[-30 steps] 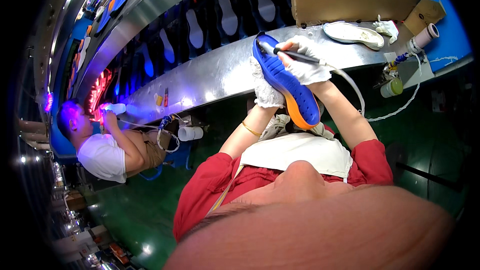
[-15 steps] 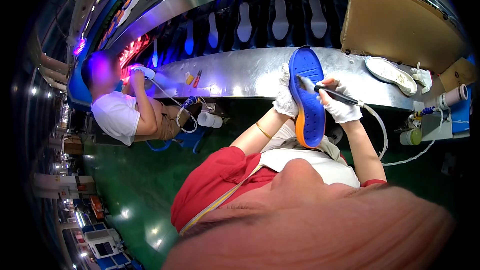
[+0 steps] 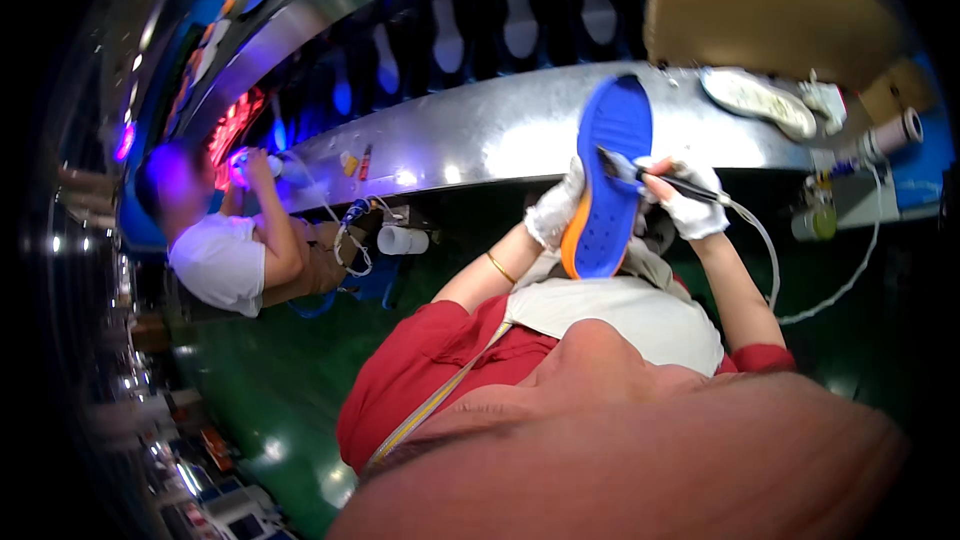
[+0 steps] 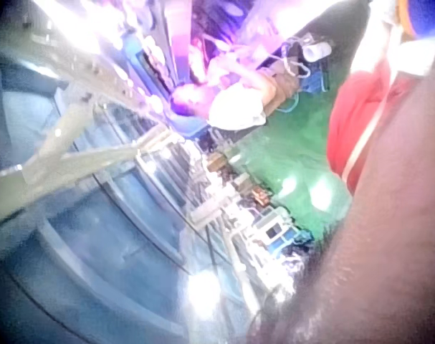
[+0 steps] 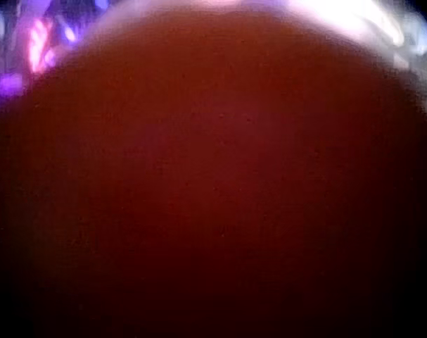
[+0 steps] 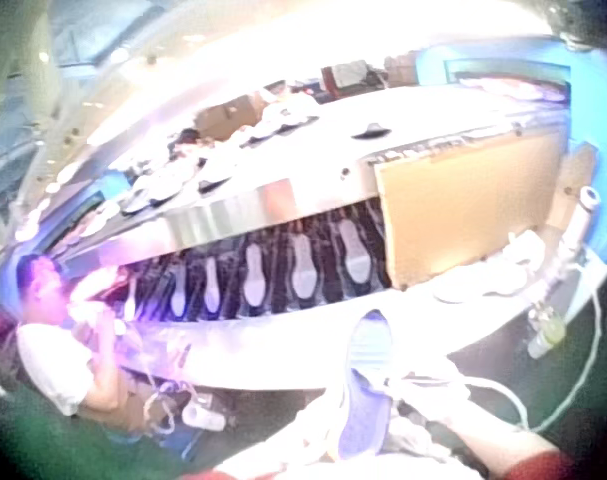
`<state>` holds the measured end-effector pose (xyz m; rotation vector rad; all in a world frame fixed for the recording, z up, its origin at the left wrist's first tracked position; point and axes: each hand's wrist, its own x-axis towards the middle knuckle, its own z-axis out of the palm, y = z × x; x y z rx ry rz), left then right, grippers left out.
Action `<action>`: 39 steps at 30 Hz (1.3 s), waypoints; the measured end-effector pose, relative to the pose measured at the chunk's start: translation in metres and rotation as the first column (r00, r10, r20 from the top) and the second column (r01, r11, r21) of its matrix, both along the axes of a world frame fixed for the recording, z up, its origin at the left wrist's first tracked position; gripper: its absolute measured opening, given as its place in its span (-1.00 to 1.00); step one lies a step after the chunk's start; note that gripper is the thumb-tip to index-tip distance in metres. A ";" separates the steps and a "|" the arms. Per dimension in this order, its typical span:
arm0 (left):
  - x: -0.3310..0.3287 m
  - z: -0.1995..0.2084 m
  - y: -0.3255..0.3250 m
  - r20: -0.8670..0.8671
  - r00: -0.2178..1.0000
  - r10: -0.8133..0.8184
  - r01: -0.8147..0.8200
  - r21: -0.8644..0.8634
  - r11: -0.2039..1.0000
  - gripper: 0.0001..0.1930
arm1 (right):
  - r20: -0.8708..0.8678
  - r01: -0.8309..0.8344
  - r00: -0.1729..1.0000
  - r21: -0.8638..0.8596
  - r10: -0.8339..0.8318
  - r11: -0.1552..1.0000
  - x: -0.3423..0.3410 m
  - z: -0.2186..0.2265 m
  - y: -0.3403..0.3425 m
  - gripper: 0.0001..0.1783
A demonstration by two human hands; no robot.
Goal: The person applies adhesive to the inner surfaces of various shoe soles using a brush tool, handling one sole at a time and placing each back onto a conveyor belt after completion.
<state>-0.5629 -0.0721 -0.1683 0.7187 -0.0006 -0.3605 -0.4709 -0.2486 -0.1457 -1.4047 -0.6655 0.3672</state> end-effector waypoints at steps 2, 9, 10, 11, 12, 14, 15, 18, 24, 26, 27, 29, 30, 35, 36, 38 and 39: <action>0.009 -0.012 0.007 -0.059 0.998 0.007 -0.015 -0.137 0.990 -0.10 | -0.167 -0.087 0.983 -0.033 0.081 0.996 -0.014 0.013 0.006 -0.89; 0.047 0.007 0.006 -0.012 0.946 0.324 -0.322 -0.156 0.934 -0.03 | 0.012 -0.022 1.000 0.013 0.022 1.000 -0.005 0.023 0.019 -0.90; 0.052 0.004 0.009 0.050 0.936 0.348 -0.334 -0.181 0.925 -0.03 | 0.169 -0.058 0.985 0.065 0.046 0.996 -0.006 0.022 0.023 -0.87; 0.053 0.002 0.013 0.031 0.945 0.327 -0.312 -0.224 0.923 -0.04 | 0.287 -0.073 0.956 0.041 0.059 0.996 -0.006 0.028 0.025 -0.87; 0.057 0.004 0.013 0.111 0.932 0.344 -0.309 -0.250 0.918 -0.08 | 0.405 -0.083 0.912 0.011 0.072 0.996 -0.007 0.036 0.025 -0.86; 0.068 0.001 0.017 0.140 0.924 0.357 -0.297 -0.329 0.896 -0.21 | 0.406 -0.121 0.909 0.045 0.093 0.992 -0.006 0.033 0.028 -0.85; 0.073 -0.002 0.020 0.167 0.910 0.380 -0.288 -0.405 0.868 -0.34 | 0.229 -0.133 0.967 0.094 0.108 0.987 -0.006 0.034 0.028 -0.84; 0.088 -0.002 0.028 0.224 0.880 0.418 -0.227 -0.576 0.786 -0.04 | 0.143 -0.048 0.990 0.194 0.020 0.980 0.000 0.024 0.034 -0.84; 0.101 0.023 0.033 0.432 0.782 0.450 -0.091 -0.635 0.767 0.07 | -0.407 -0.225 0.886 0.037 0.221 0.974 0.003 0.036 0.027 -0.84; 0.100 0.028 0.036 0.440 0.779 0.447 -0.088 -0.629 0.772 0.08 | -0.325 -0.141 0.934 0.052 0.151 0.989 0.003 0.028 0.025 -0.85; 0.099 0.028 0.040 0.453 0.774 0.442 -0.086 -0.616 0.783 0.10 | -0.239 -0.062 0.968 0.083 0.080 0.995 0.004 0.024 0.026 -0.85; 0.101 0.023 0.050 0.493 0.746 0.447 -0.143 -0.538 0.831 0.11 | -0.138 0.011 0.990 0.036 -0.006 0.999 0.001 0.024 0.027 -0.86; 0.103 0.022 0.052 0.548 0.724 0.419 -0.133 -0.484 0.865 0.14 | -0.082 -0.013 0.996 0.064 0.018 0.998 -0.005 0.026 0.026 -0.85; 0.105 0.023 0.058 0.608 0.725 0.325 -0.117 -0.356 0.927 0.25 | -0.416 -0.168 0.878 0.195 0.236 0.966 0.009 0.035 0.023 -0.84; 0.105 0.027 0.058 0.604 0.724 0.333 -0.120 -0.364 0.923 0.25 | -0.427 -0.153 0.866 0.271 0.261 0.950 0.013 0.037 0.023 -0.82; 0.104 0.033 0.057 0.636 0.737 0.228 -0.064 -0.270 0.961 0.24 | -0.169 -0.049 0.983 0.103 0.066 0.993 0.015 0.036 0.018 -0.86; 0.105 0.032 0.059 0.663 0.717 0.217 -0.144 -0.164 0.976 0.26 | -0.101 -0.058 0.993 -0.009 0.057 0.998 0.015 0.039 0.017 -0.88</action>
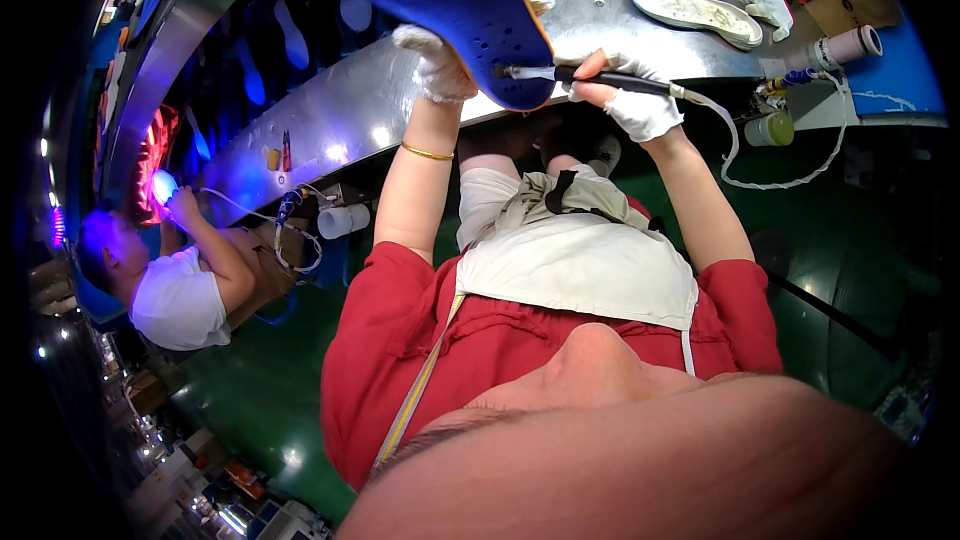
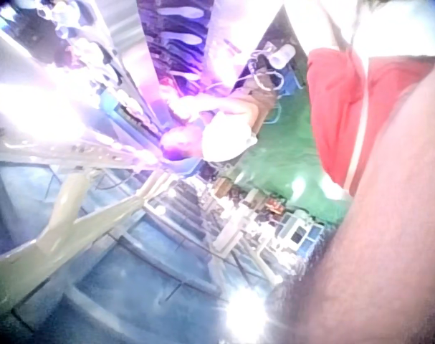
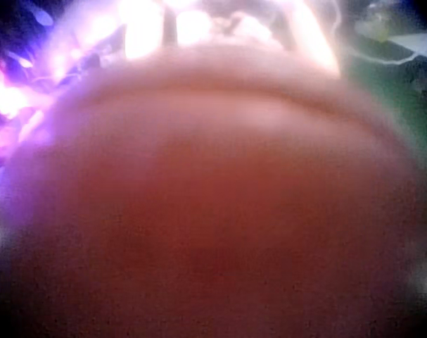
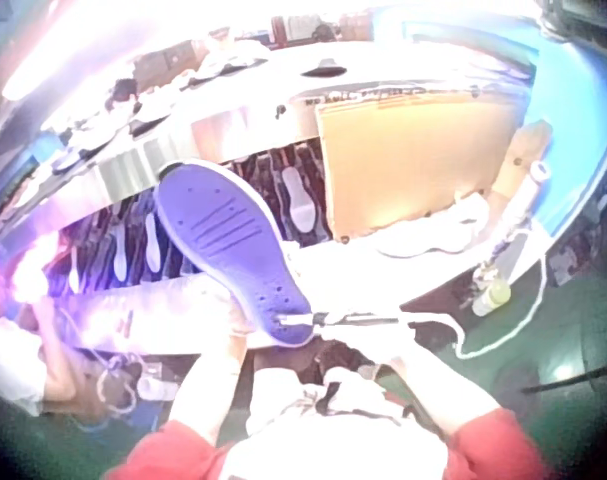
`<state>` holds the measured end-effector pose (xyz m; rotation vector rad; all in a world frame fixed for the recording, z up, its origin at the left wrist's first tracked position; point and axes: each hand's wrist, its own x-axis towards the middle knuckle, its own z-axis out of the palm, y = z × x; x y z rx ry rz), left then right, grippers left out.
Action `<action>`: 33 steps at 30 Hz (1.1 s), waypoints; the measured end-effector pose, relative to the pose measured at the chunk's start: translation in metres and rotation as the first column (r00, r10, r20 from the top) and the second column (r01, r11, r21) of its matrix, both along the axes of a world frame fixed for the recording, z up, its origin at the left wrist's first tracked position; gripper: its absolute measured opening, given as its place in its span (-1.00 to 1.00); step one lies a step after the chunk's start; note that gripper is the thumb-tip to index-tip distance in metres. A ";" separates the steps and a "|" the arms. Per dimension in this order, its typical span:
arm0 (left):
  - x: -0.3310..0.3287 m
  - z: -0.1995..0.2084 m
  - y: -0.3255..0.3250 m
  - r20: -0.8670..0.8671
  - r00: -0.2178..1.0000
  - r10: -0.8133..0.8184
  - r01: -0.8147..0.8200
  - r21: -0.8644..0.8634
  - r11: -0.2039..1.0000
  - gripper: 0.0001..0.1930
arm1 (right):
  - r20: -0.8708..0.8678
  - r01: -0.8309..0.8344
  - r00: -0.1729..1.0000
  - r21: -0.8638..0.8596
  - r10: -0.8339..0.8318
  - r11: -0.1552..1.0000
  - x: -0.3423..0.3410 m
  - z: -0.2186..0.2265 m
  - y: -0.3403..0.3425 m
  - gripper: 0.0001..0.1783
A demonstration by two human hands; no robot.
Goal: The person applies adhesive to the inner surfaces of various shoe soles using a brush tool, handling one sole at a time and placing each back onto a conveyor belt after completion.
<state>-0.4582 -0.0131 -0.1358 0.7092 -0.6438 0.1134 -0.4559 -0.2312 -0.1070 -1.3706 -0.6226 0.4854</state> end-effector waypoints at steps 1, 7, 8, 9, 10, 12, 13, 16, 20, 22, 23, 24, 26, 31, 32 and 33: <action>0.000 -0.002 0.005 -0.002 1.000 0.008 -0.008 -0.005 1.000 0.26 | 0.075 -0.003 0.997 -0.107 0.011 0.994 0.000 0.004 0.000 -0.90; -0.003 0.008 0.014 -0.195 0.949 0.247 -0.110 0.531 0.840 0.14 | 0.134 -0.183 0.966 -0.240 0.220 0.953 0.024 0.003 0.004 -0.85; -0.003 0.010 0.015 -0.223 0.952 0.209 -0.069 0.510 0.858 0.03 | 0.007 -0.248 0.966 -0.261 0.258 0.933 0.027 0.006 -0.003 -0.86; -0.001 0.012 0.015 -0.224 0.951 0.214 -0.075 0.504 0.860 0.03 | -0.121 -0.313 0.949 -0.271 0.290 0.910 0.030 0.014 -0.005 -0.87; 0.000 0.014 0.014 -0.256 0.942 0.218 -0.057 0.516 0.855 0.00 | -0.046 -0.259 0.965 -0.330 0.259 0.908 0.029 0.019 -0.004 -0.87; 0.006 0.014 0.014 -0.367 0.916 0.160 0.036 0.473 0.880 -0.13 | 0.097 -0.189 0.970 -0.273 0.222 0.943 0.027 0.019 0.000 -0.86; 0.010 0.015 0.012 -0.367 0.917 0.159 0.036 0.472 0.881 -0.13 | 0.236 -0.120 0.957 -0.199 0.167 0.973 0.026 0.018 0.002 -0.86; 0.017 0.017 0.010 -0.510 0.850 0.132 0.127 0.442 0.888 -0.29 | 0.253 -0.152 0.932 -0.374 0.258 0.915 0.025 0.012 0.004 -0.86; 0.026 0.016 0.008 -0.640 0.733 0.231 0.118 0.454 0.883 -0.43 | 0.177 -0.237 0.927 -0.404 0.330 0.884 0.036 0.023 0.007 -0.85; 0.030 0.017 0.007 -0.671 0.716 0.195 0.135 0.407 0.903 -0.44 | 0.049 -0.240 0.963 -0.294 0.265 0.925 0.038 0.027 0.007 -0.84; 0.031 0.017 0.007 -0.701 0.695 0.161 0.145 0.355 0.924 -0.46 | 0.182 -0.142 0.959 -0.348 0.216 0.927 0.038 0.021 0.009 -0.85; 0.030 0.018 0.008 -0.712 0.684 0.156 0.133 0.332 0.934 -0.44 | 0.252 -0.121 0.941 -0.371 0.225 0.921 0.040 0.014 0.011 -0.85; 0.031 0.015 0.011 -0.713 0.682 0.164 0.140 0.347 0.927 -0.43 | 0.283 -0.134 0.919 -0.428 0.273 0.894 0.043 0.012 0.007 -0.86; 0.024 0.027 0.006 -0.714 0.681 0.164 0.151 0.356 0.922 -0.45 | 0.158 -0.168 0.965 -0.238 0.209 0.956 0.057 0.021 0.005 -0.86; 0.024 0.031 0.003 -0.722 0.677 0.142 0.136 0.312 0.940 -0.45 | 0.220 -0.125 0.960 -0.220 0.174 0.967 0.062 0.011 0.006 -0.86; 0.022 0.032 0.003 -0.720 0.679 0.143 0.136 0.315 0.939 -0.45 | 0.224 -0.123 0.959 -0.218 0.172 0.968 0.063 0.013 0.006 -0.86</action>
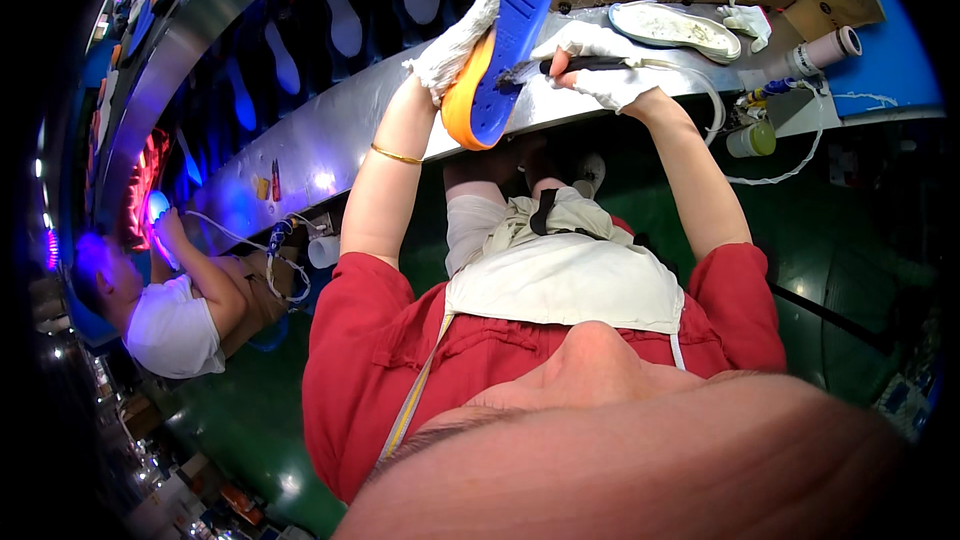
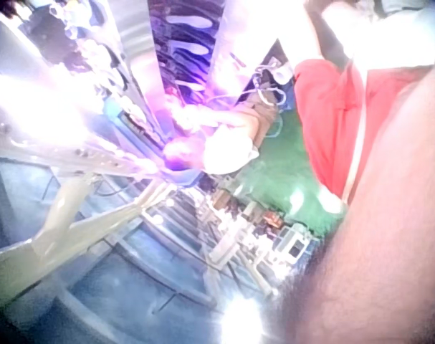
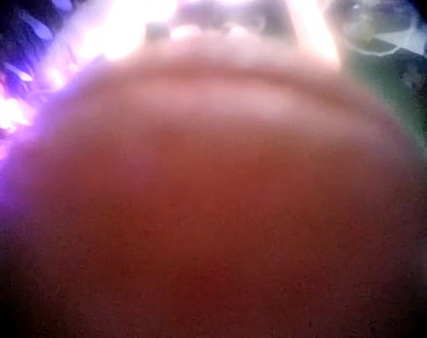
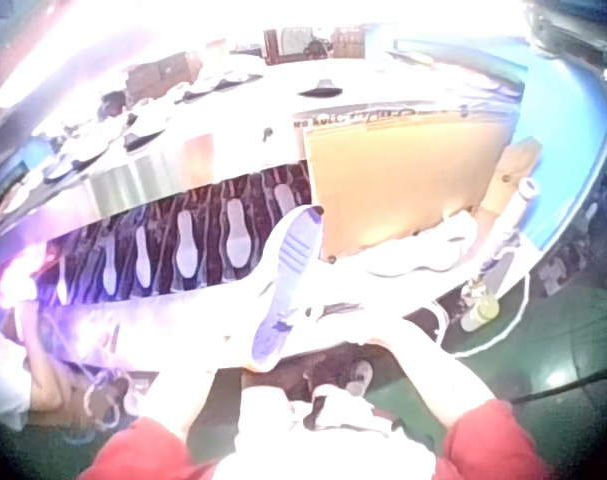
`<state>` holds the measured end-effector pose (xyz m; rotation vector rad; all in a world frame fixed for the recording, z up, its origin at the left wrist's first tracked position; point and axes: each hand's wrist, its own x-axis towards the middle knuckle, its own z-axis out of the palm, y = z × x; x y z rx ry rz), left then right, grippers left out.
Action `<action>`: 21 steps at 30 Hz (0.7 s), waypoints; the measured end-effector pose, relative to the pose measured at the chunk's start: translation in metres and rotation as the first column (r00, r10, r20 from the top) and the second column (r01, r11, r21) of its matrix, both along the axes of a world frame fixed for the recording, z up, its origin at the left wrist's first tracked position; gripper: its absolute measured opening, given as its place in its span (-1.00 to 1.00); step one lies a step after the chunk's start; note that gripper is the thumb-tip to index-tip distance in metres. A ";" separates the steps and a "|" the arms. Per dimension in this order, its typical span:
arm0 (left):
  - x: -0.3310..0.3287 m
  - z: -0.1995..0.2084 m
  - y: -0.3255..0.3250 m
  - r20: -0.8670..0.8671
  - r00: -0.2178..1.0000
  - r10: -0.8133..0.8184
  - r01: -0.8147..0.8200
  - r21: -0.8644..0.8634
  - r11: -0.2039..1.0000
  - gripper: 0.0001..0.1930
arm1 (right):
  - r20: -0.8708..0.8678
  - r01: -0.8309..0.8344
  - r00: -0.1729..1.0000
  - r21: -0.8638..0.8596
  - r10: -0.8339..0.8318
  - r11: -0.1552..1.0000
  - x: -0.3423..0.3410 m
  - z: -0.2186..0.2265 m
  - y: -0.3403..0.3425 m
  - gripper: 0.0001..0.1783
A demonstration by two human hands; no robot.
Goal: The person applies adhesive to the inner surfaces of various shoe soles using a brush tool, handling one sole at a time and placing each back onto a conveyor belt after completion.
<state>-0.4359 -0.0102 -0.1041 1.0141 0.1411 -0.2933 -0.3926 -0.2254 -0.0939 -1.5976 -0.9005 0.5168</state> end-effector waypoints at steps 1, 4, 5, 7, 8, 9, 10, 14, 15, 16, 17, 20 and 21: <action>-0.002 0.000 0.002 0.014 1.000 0.000 0.000 -0.009 1.000 -0.45 | 0.158 -0.014 0.987 -0.070 0.025 0.997 0.001 0.003 0.000 -0.87; -0.004 -0.005 0.011 -0.001 0.999 -0.032 0.032 0.015 0.999 -0.45 | 0.360 -0.062 0.920 -0.260 0.156 0.964 0.005 0.007 -0.006 -0.87; -0.007 -0.005 0.012 0.040 0.998 0.052 -0.051 -0.032 0.998 -0.44 | 0.323 -0.083 0.936 -0.186 0.140 0.979 0.006 0.009 -0.010 -0.87; -0.012 0.002 0.013 0.202 0.952 0.228 -0.216 -0.080 0.973 -0.39 | 0.090 -0.069 0.993 -0.060 0.074 0.996 0.003 0.019 -0.017 -0.86; -0.020 0.007 0.014 0.376 0.890 0.260 -0.175 -0.247 0.953 -0.37 | -0.108 -0.029 0.994 -0.018 0.027 0.999 0.000 0.026 -0.019 -0.85; -0.031 0.023 0.008 0.371 0.890 0.264 -0.105 -0.397 0.912 -0.35 | -0.087 0.053 0.995 0.072 -0.047 0.996 -0.003 0.022 -0.024 -0.87; -0.043 0.032 0.009 0.364 0.887 0.284 -0.049 -0.538 0.842 -0.34 | -0.088 0.111 0.991 0.087 -0.104 0.990 -0.009 0.024 -0.022 -0.85; -0.049 -0.010 0.006 0.178 0.979 0.099 0.046 -0.670 0.741 -0.34 | -0.219 0.242 0.955 0.182 -0.201 0.953 -0.022 -0.001 -0.019 -0.82; -0.042 -0.078 0.044 0.299 0.954 -0.002 0.228 -0.726 0.649 -0.36 | -0.254 0.226 0.951 0.186 -0.176 0.956 -0.031 -0.004 -0.012 -0.78; -0.045 -0.082 0.028 0.160 0.987 0.034 0.105 -0.780 0.616 -0.37 | -0.233 0.249 0.952 0.202 -0.200 0.947 -0.030 -0.018 -0.012 -0.78; -0.051 -0.082 0.013 0.125 0.990 0.072 0.052 -0.776 0.629 -0.38 | -0.221 0.287 0.946 0.221 -0.239 0.932 -0.030 -0.025 -0.011 -0.79; -0.071 -0.067 -0.030 0.155 0.983 0.101 0.038 -0.705 0.708 -0.34 | -0.247 0.357 0.927 0.347 -0.282 0.867 -0.023 -0.037 -0.005 -0.80; -0.076 -0.059 -0.043 0.159 0.979 0.127 0.021 -0.697 0.716 -0.32 | -0.216 0.383 0.921 0.335 -0.325 0.861 -0.021 -0.035 -0.001 -0.81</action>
